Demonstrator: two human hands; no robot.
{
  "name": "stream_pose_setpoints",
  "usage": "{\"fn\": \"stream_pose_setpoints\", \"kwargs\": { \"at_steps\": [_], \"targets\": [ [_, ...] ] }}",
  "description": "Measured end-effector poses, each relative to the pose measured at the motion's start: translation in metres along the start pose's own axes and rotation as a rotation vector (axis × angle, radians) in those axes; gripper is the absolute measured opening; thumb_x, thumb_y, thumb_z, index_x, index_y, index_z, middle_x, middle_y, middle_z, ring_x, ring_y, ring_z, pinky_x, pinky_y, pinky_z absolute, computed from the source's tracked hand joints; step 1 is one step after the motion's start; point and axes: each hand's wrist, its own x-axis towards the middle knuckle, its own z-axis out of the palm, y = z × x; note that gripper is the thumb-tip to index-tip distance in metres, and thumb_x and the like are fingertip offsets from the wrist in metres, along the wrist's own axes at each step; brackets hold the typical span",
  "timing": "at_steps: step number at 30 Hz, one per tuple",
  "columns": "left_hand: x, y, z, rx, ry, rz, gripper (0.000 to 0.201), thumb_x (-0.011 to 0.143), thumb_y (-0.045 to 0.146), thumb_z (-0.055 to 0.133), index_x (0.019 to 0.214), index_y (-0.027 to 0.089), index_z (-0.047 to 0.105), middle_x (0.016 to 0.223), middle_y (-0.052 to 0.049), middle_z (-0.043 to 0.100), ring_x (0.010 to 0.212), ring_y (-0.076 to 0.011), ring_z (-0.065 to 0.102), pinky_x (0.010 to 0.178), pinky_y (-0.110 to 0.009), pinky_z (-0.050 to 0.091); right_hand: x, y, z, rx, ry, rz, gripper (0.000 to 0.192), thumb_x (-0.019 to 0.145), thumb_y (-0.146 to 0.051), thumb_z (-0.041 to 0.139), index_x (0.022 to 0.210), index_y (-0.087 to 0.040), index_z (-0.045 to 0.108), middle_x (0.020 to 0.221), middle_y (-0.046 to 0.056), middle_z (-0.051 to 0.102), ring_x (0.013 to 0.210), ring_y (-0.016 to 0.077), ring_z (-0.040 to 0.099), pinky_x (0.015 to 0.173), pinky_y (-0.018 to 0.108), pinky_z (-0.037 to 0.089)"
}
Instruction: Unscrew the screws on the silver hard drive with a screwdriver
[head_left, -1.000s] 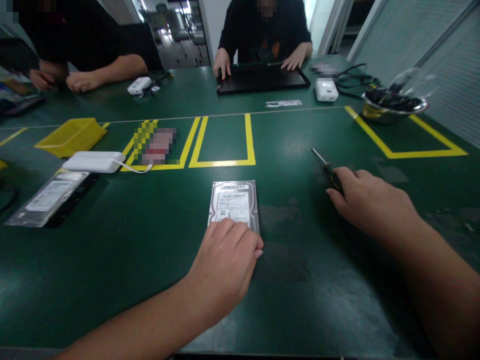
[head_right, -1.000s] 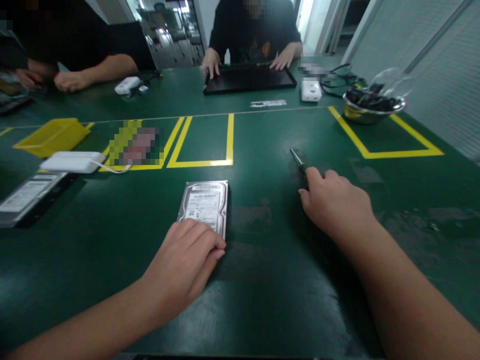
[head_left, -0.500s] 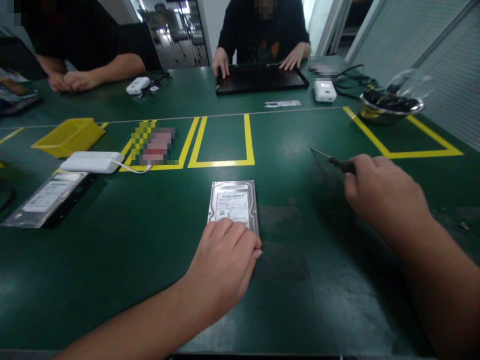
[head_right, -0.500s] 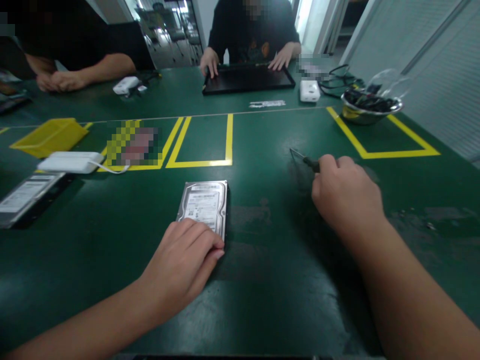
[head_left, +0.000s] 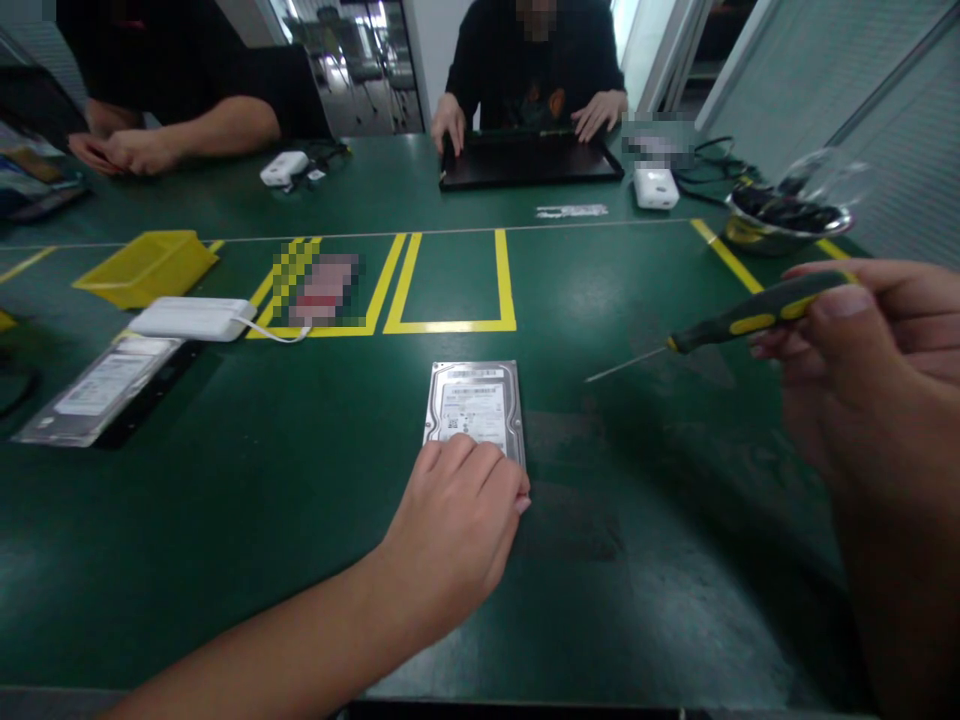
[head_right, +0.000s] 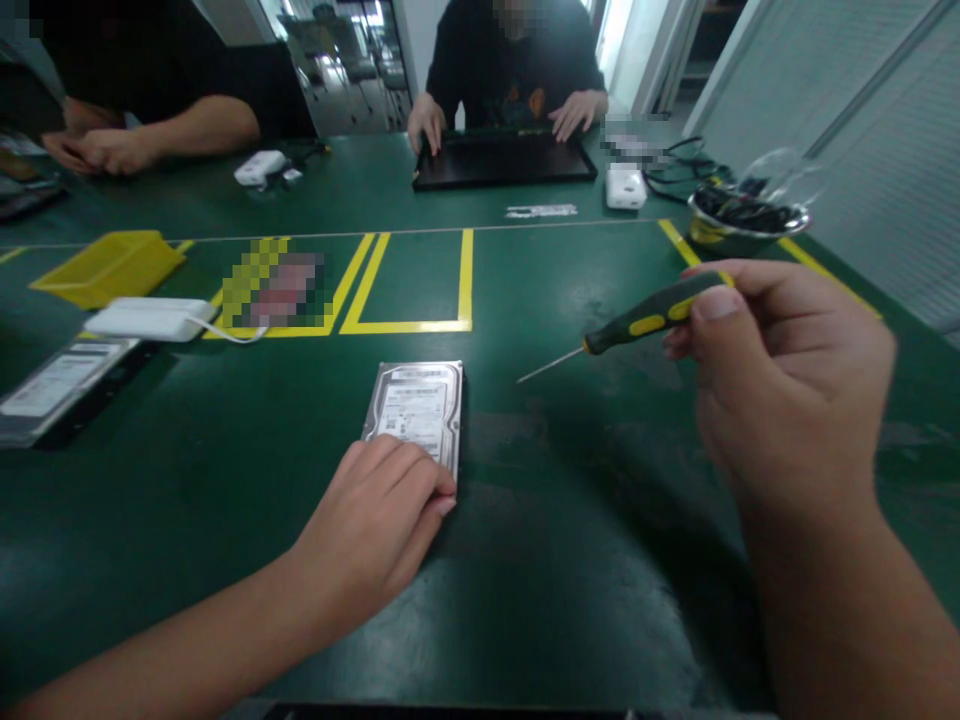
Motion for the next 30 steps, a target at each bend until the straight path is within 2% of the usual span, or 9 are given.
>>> {"fn": "stream_pose_setpoints", "kwargs": {
  "at_steps": [2, 4, 7, 10, 13, 16, 20, 30],
  "targets": [
    [-0.001, 0.0, 0.0, 0.003, 0.002, 0.003, 0.016, 0.097, 0.022, 0.045, 0.092, 0.018, 0.059, 0.089, -0.006, 0.059, 0.086, -0.0247, 0.048, 0.074, -0.041, 0.033, -0.005, -0.013, 0.002, 0.296, -0.029, 0.074, 0.017, 0.096, -0.031, 0.045, 0.103, -0.02, 0.056, 0.09, 0.005, 0.058, 0.071, 0.0143, 0.057, 0.069, 0.032, 0.05],
    [-0.002, 0.0, 0.0, 0.005, 0.004, 0.006, 0.016, 0.098, 0.022, 0.045, 0.092, 0.018, 0.059, 0.089, -0.006, 0.06, 0.086, -0.0245, 0.048, 0.074, -0.041, 0.033, -0.012, -0.026, 0.004, 0.435, -0.093, 0.124, 0.012, 0.097, -0.029, 0.04, 0.099, -0.024, 0.051, 0.1, 0.006, 0.061, 0.074, 0.0153, 0.059, 0.066, 0.031, 0.05],
    [-0.002, 0.0, 0.0, 0.006, 0.003, 0.004, 0.016, 0.098, 0.022, 0.045, 0.093, 0.018, 0.06, 0.089, -0.006, 0.06, 0.087, -0.0245, 0.048, 0.075, -0.041, 0.033, -0.025, -0.041, 0.004, 0.453, -0.209, 0.158, 0.012, 0.099, -0.033, 0.035, 0.101, -0.028, 0.046, 0.105, 0.005, 0.066, 0.082, 0.0188, 0.065, 0.069, 0.035, 0.055],
    [-0.002, 0.0, 0.0, 0.008, -0.003, -0.002, 0.016, 0.097, 0.022, 0.045, 0.093, 0.018, 0.06, 0.089, -0.007, 0.06, 0.087, -0.0249, 0.049, 0.075, -0.041, 0.033, -0.038, -0.049, 0.003, 0.414, -0.293, 0.125, 0.008, 0.095, -0.038, 0.044, 0.1, -0.032, 0.045, 0.1, 0.002, 0.068, 0.091, 0.0226, 0.068, 0.073, 0.042, 0.06],
    [-0.001, -0.001, 0.0, 0.002, -0.004, -0.001, 0.015, 0.097, 0.022, 0.046, 0.092, 0.018, 0.059, 0.089, -0.007, 0.059, 0.087, -0.0249, 0.048, 0.076, -0.041, 0.034, -0.046, -0.05, 0.006, 0.438, -0.341, 0.049, 0.006, 0.094, -0.036, 0.05, 0.1, -0.035, 0.049, 0.097, -0.001, 0.069, 0.093, 0.0226, 0.07, 0.072, 0.042, 0.062],
    [-0.001, -0.001, 0.0, -0.001, -0.008, 0.0, 0.015, 0.097, 0.022, 0.046, 0.092, 0.018, 0.059, 0.089, -0.006, 0.059, 0.087, -0.0249, 0.048, 0.075, -0.041, 0.034, -0.048, -0.046, 0.013, 0.488, -0.328, -0.014, 0.008, 0.094, -0.033, 0.053, 0.102, -0.036, 0.054, 0.096, -0.002, 0.07, 0.09, 0.0203, 0.071, 0.072, 0.039, 0.062],
    [-0.001, -0.001, 0.001, -0.001, -0.025, -0.009, 0.015, 0.097, 0.022, 0.046, 0.093, 0.019, 0.059, 0.09, -0.006, 0.059, 0.088, -0.0251, 0.048, 0.076, -0.041, 0.034, -0.048, -0.04, 0.019, 0.621, -0.309, -0.108, 0.015, 0.093, -0.027, 0.059, 0.108, -0.028, 0.059, 0.098, 0.002, 0.072, 0.09, 0.019, 0.071, 0.067, 0.031, 0.062],
    [0.0, -0.002, 0.002, -0.037, -0.025, -0.017, 0.014, 0.098, 0.023, 0.046, 0.094, 0.02, 0.059, 0.091, -0.005, 0.059, 0.088, -0.0249, 0.048, 0.076, -0.041, 0.034, -0.047, -0.039, 0.017, 0.642, -0.316, -0.143, 0.015, 0.093, -0.022, 0.059, 0.108, -0.024, 0.059, 0.098, 0.002, 0.072, 0.09, 0.0175, 0.071, 0.066, 0.026, 0.062]
  ]
}}
